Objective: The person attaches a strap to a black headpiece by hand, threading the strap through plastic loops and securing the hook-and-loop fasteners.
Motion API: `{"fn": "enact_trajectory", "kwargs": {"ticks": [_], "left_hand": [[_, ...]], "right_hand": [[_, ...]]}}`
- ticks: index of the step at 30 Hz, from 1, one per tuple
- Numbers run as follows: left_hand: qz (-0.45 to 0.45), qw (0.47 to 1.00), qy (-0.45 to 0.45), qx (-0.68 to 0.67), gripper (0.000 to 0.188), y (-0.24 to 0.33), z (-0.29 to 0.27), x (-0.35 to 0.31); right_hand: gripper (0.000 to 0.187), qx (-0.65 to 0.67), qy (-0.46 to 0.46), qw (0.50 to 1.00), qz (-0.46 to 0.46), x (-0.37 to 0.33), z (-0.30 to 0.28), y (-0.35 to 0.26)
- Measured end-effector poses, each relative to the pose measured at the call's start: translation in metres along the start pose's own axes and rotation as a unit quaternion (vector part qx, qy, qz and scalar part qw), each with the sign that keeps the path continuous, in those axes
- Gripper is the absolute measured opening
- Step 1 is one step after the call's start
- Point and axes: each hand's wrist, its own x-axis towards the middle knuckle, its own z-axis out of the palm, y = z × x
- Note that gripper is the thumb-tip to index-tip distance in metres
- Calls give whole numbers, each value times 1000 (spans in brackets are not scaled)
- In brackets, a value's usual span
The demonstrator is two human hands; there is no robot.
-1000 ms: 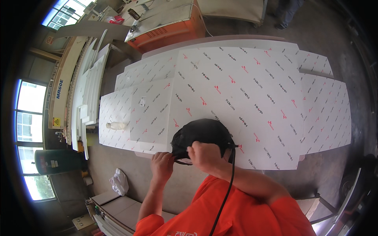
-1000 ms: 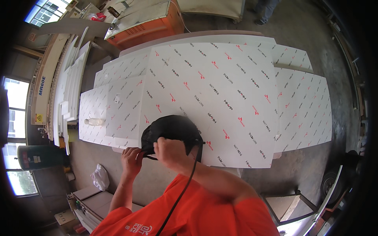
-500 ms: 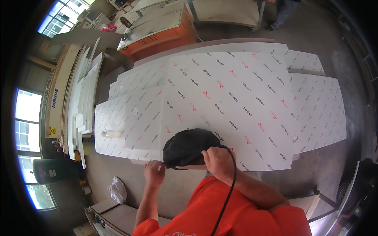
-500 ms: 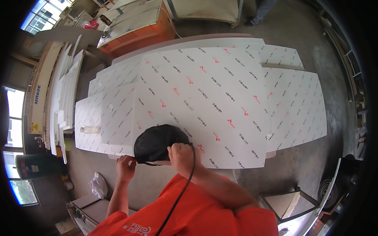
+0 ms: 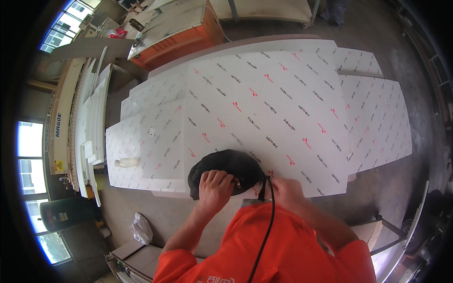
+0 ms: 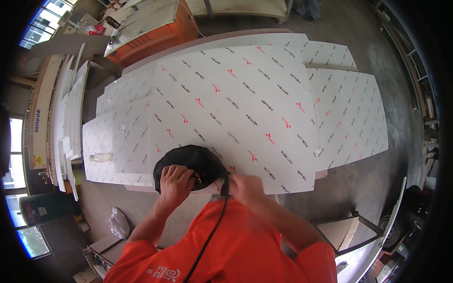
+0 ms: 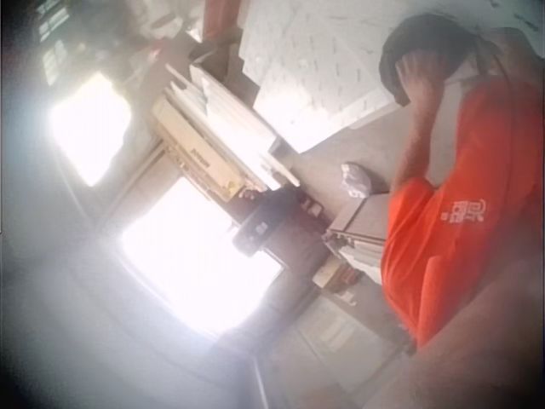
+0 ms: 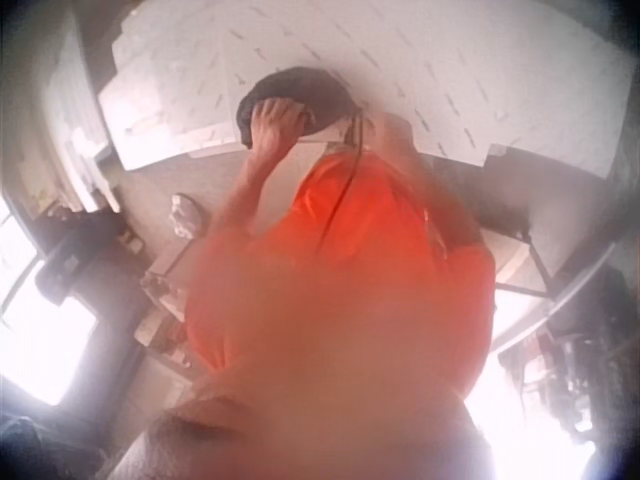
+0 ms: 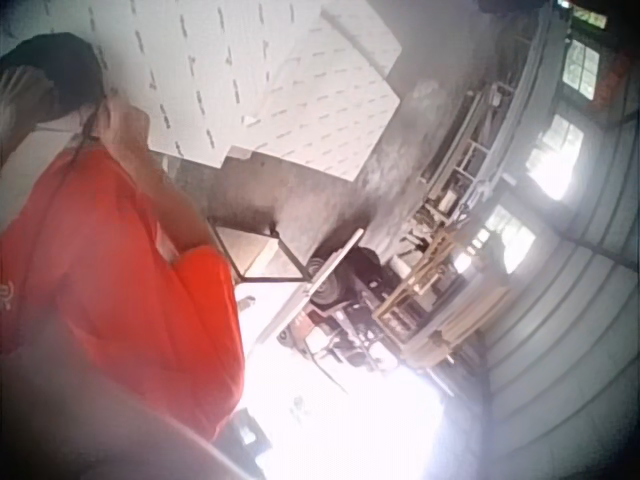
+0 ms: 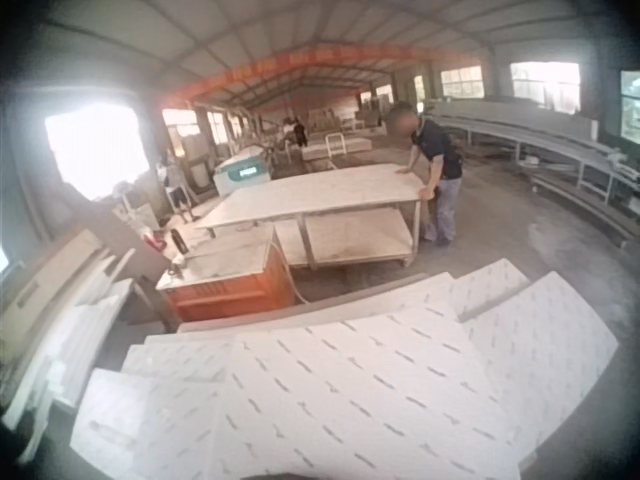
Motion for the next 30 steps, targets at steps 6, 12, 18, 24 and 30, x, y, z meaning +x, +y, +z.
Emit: {"fn": "enact_trajectory", "kwargs": {"ticks": [6,12,18,24,30], "left_hand": [[13,998,22,-60,19,-1,-1,10],[-10,987,70,-142,21,-1,-9,11],[-32,982,99,-159,21,1,-8,11],[-33,985,81,-148,21,-6,-4,3],[-27,985,73,-156,21,-2,-3,11]], "right_hand": [[18,169,-85,978,87,70,-34,-1],[16,31,-279,959,40,112,-46,-32],[15,-92,-282,951,-84,127,-17,-24],[16,55,-240,969,13,113,-54,-41],[16,72,-133,987,-57,90,-52,-17]]}}
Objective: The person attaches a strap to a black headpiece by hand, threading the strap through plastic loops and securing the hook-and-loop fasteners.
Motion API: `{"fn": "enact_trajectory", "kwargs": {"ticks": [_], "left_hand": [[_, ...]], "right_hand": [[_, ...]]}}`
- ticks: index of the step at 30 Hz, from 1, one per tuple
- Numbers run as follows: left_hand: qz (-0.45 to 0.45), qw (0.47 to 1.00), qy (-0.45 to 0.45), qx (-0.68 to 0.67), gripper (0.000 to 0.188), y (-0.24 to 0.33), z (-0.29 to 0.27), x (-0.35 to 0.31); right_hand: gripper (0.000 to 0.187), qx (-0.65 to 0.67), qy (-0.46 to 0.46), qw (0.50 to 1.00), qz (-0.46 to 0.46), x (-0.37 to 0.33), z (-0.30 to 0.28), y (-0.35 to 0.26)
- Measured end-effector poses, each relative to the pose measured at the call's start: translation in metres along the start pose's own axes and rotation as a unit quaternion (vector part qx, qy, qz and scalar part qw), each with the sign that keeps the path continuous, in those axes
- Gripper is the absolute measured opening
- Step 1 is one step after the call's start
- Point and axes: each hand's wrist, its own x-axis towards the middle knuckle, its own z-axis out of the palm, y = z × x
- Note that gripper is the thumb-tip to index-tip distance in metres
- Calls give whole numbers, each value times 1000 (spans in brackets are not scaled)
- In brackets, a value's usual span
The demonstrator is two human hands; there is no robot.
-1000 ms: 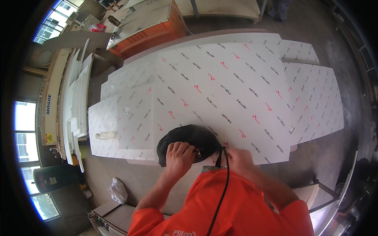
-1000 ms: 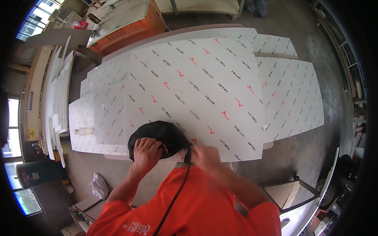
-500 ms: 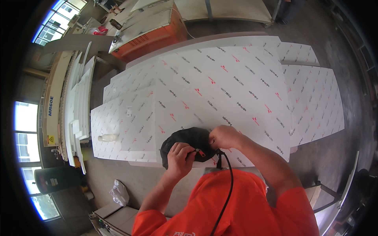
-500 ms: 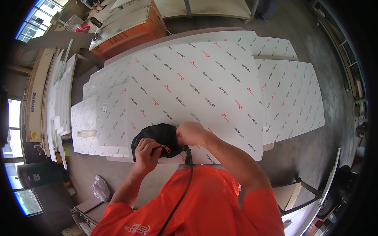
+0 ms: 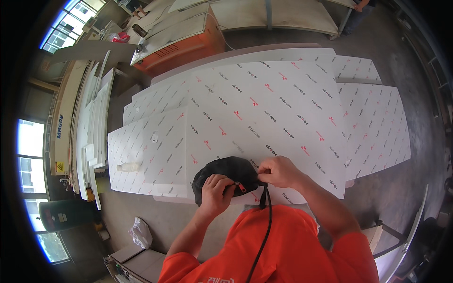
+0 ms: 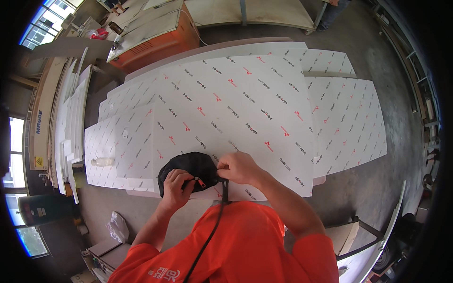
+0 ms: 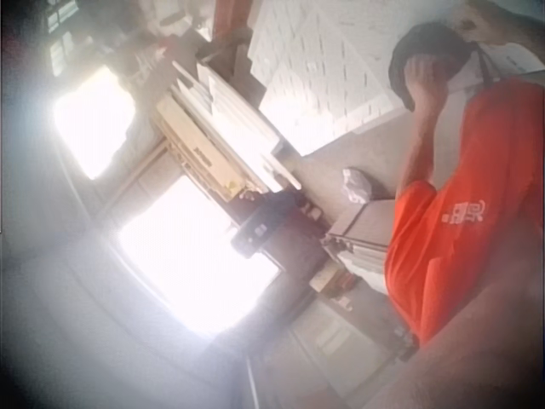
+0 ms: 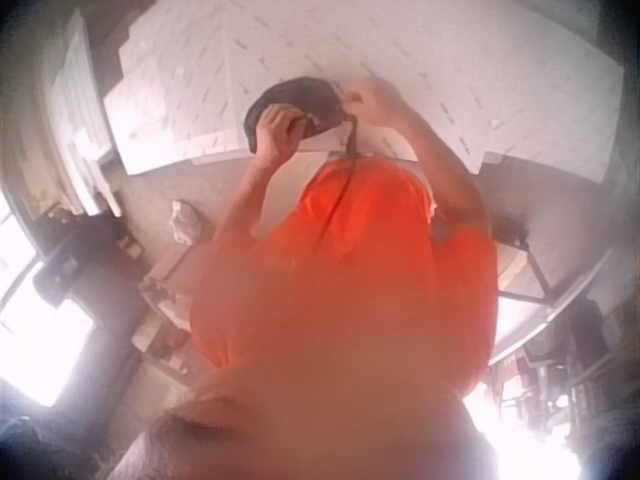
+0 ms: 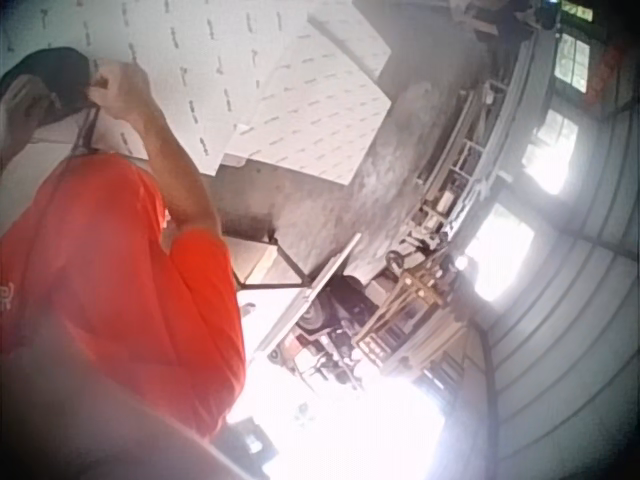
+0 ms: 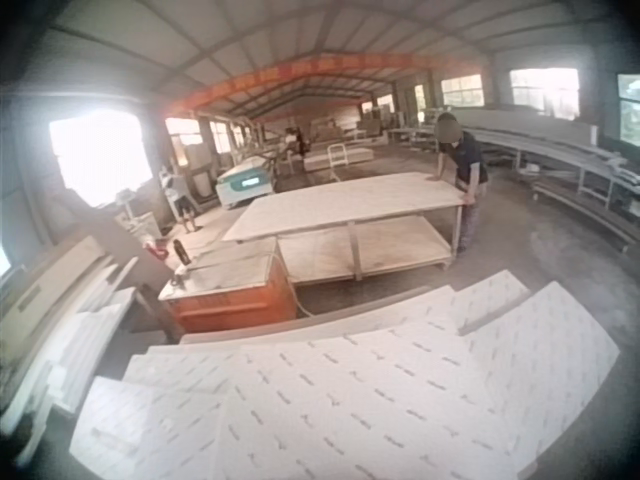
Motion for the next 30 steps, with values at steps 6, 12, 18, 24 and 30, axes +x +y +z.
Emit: {"fn": "enact_trajectory", "kwargs": {"ticks": [6,12,18,24,30], "left_hand": [[21,999,-26,19,21,4,-7,5],[17,999,-31,25,19,5,-10,12],[16,998,-55,25,19,5,-18,12],[5,998,-41,47,20,-6,-31,3],[-45,998,-19,49,20,-12,-39,-5]], "right_hand": [[22,16,-30,998,49,-5,-17,-12],[17,-333,-90,923,-170,28,23,-76],[11,-390,-181,882,-194,32,19,-83],[21,-288,-271,917,-61,46,-15,-80],[25,28,-183,981,57,37,-33,-43]]}}
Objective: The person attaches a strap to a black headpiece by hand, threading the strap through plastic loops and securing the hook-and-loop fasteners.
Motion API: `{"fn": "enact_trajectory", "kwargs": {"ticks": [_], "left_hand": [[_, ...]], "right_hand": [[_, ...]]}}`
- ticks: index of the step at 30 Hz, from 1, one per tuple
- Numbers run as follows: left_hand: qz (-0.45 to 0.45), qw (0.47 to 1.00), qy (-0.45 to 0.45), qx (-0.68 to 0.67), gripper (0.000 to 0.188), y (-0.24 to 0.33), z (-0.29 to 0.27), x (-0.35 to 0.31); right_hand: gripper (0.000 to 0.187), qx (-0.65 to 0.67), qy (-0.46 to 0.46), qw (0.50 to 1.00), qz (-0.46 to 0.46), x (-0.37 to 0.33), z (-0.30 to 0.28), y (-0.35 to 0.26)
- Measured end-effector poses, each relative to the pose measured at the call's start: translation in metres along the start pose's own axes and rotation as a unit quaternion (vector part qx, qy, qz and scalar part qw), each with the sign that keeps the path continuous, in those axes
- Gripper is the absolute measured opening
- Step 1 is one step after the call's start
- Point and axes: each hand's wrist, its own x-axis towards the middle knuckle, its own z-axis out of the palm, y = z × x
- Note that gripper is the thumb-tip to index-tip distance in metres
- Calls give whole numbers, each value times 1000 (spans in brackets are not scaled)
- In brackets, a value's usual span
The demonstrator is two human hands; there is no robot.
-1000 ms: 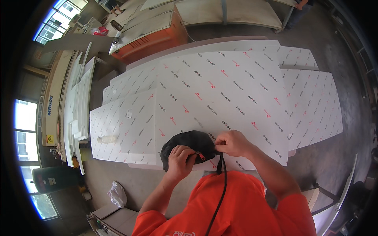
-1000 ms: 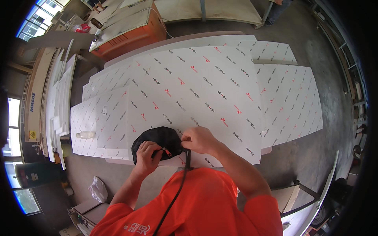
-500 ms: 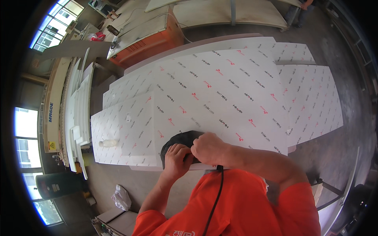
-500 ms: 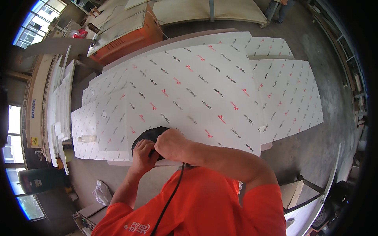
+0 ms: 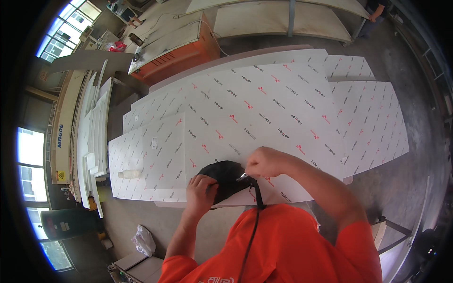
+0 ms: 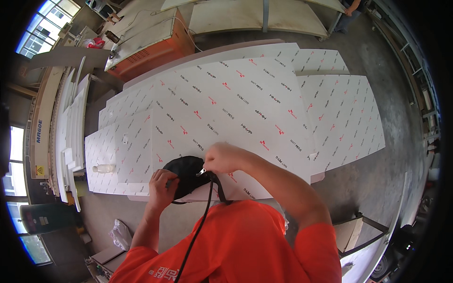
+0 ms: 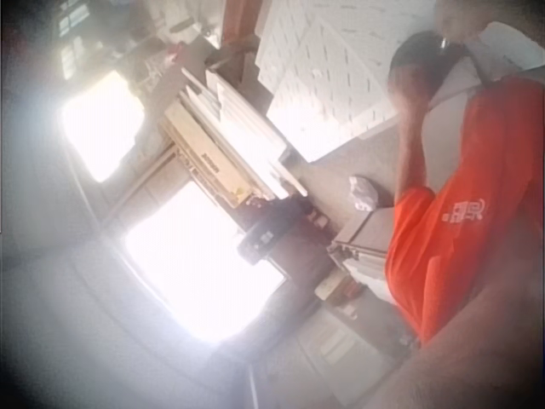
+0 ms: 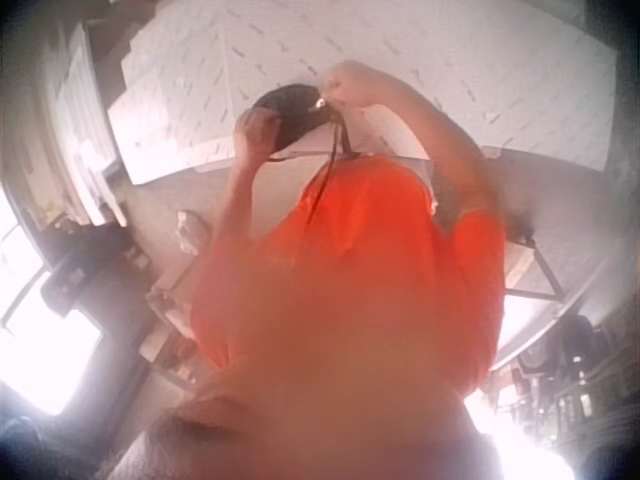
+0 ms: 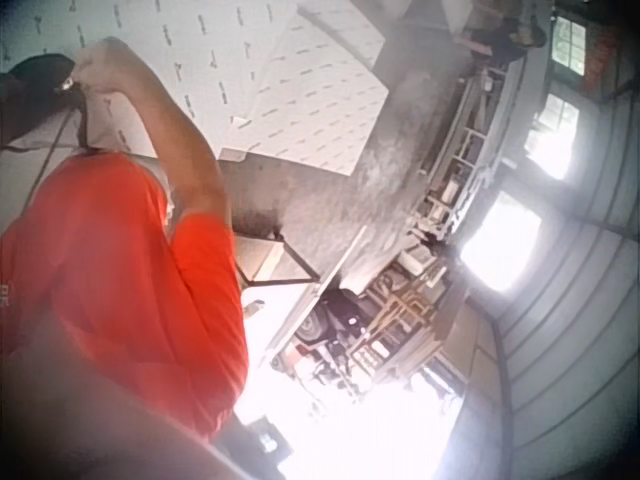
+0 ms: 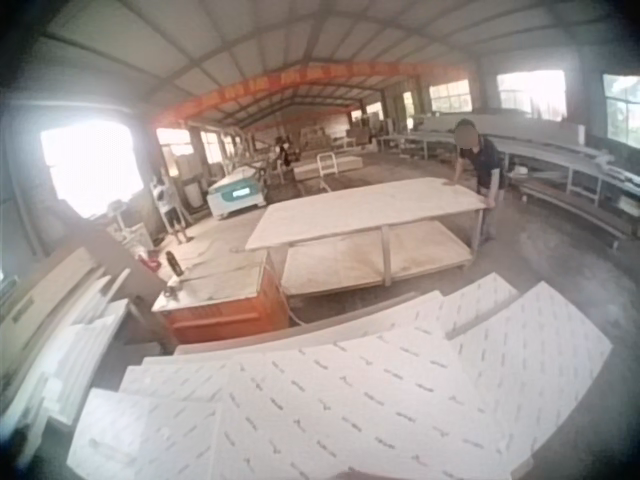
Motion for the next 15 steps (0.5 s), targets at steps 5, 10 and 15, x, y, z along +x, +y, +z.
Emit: {"fn": "enact_trajectory", "kwargs": {"ticks": [5,10,15], "left_hand": [[-50,997,3,-55,17,-6,-5,-1],[-81,993,25,-86,15,-10,-19,-3],[-136,978,76,-139,14,-31,-48,-12]], "right_hand": [[23,186,184,965,-3,-24,75,65],[24,356,37,933,21,-30,103,62],[16,360,-13,933,-6,-72,53,23]]}}
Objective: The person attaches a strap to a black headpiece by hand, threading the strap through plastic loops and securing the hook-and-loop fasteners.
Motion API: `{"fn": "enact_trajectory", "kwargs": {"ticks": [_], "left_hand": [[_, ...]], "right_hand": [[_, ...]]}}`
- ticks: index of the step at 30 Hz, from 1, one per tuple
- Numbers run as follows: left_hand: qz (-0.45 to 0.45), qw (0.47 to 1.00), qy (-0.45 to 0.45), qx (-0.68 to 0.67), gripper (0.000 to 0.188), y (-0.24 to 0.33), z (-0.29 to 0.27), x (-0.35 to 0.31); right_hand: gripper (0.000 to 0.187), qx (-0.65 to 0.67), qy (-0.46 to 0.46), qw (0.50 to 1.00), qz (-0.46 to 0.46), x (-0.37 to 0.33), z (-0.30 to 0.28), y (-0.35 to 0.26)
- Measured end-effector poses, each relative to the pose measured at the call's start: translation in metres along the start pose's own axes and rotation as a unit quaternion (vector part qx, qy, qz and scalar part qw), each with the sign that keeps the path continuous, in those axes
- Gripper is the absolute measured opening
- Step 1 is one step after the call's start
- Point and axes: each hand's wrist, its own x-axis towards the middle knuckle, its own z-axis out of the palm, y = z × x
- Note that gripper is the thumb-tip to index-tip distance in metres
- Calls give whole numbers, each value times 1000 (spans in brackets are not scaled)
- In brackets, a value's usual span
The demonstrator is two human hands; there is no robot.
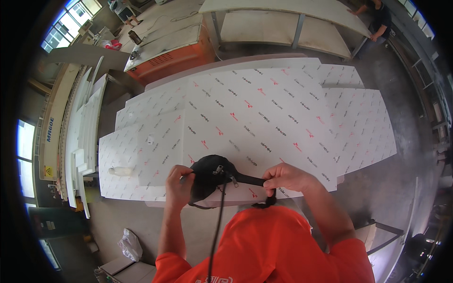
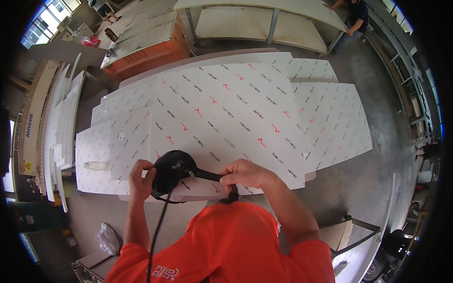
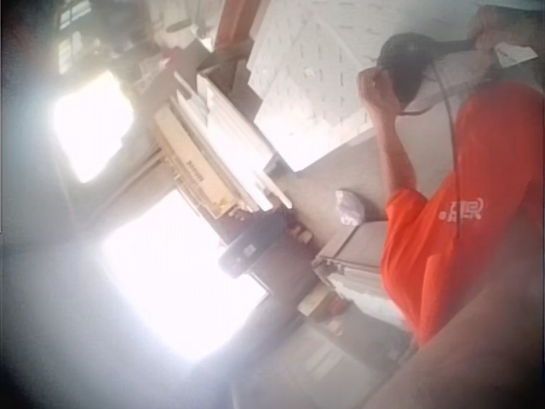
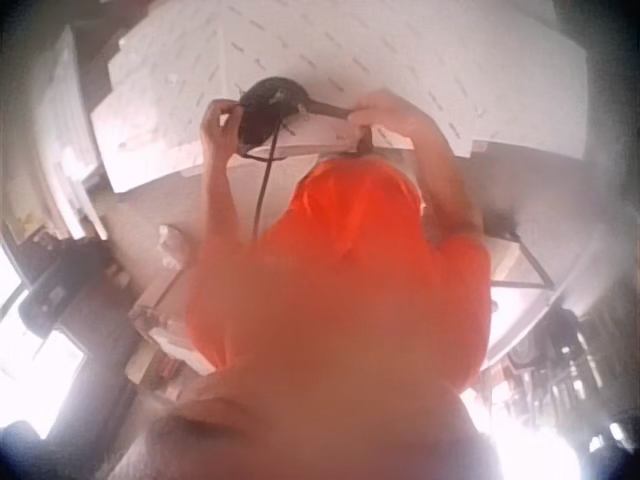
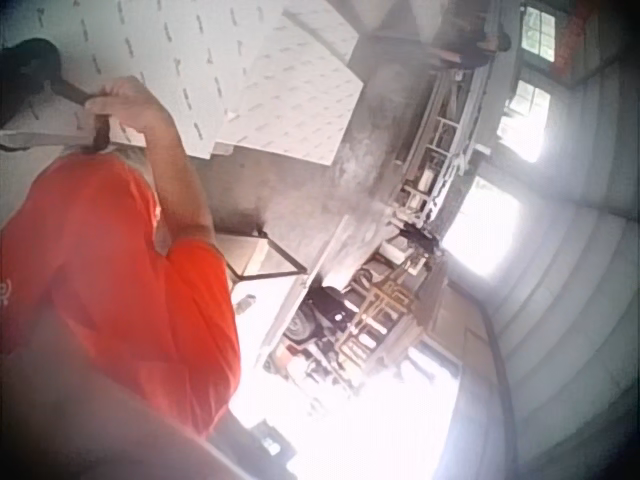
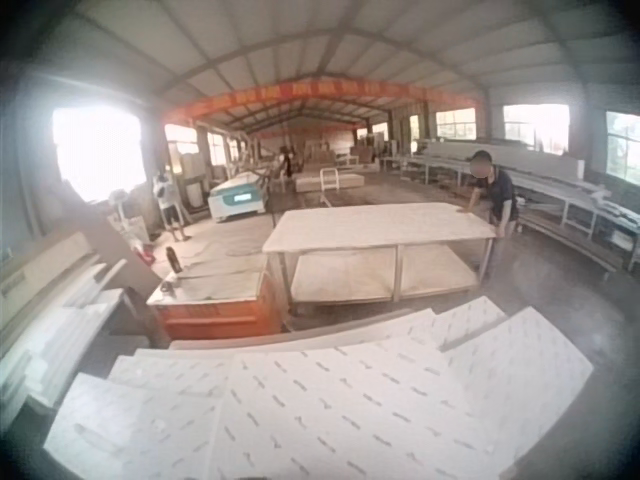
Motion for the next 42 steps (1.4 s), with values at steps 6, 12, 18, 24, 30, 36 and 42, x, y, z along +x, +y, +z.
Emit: {"fn": "enact_trajectory", "kwargs": {"ticks": [6,12,18,24,30,36,42], "left_hand": [[20,999,27,-26,13,-18,-6,-8],[39,995,88,-2,11,-18,11,-18],[96,962,231,113,11,-1,41,-49],[262,957,104,-62,27,77,134,-136],[-18,878,-146,-456,23,169,185,-133],[-98,587,-152,-789,33,159,206,-116],[-161,626,-197,-737,26,165,209,-124]], "right_hand": [[20,-45,50,998,2,-20,9,-46],[31,-123,48,991,-3,-58,13,-93],[44,-121,21,988,-89,-106,10,-121],[40,-112,26,992,-48,-131,40,-121],[43,-168,48,983,-64,-139,33,-85],[44,-102,105,988,-48,-166,35,-69],[49,-62,172,983,-23,-180,45,-43]]}}
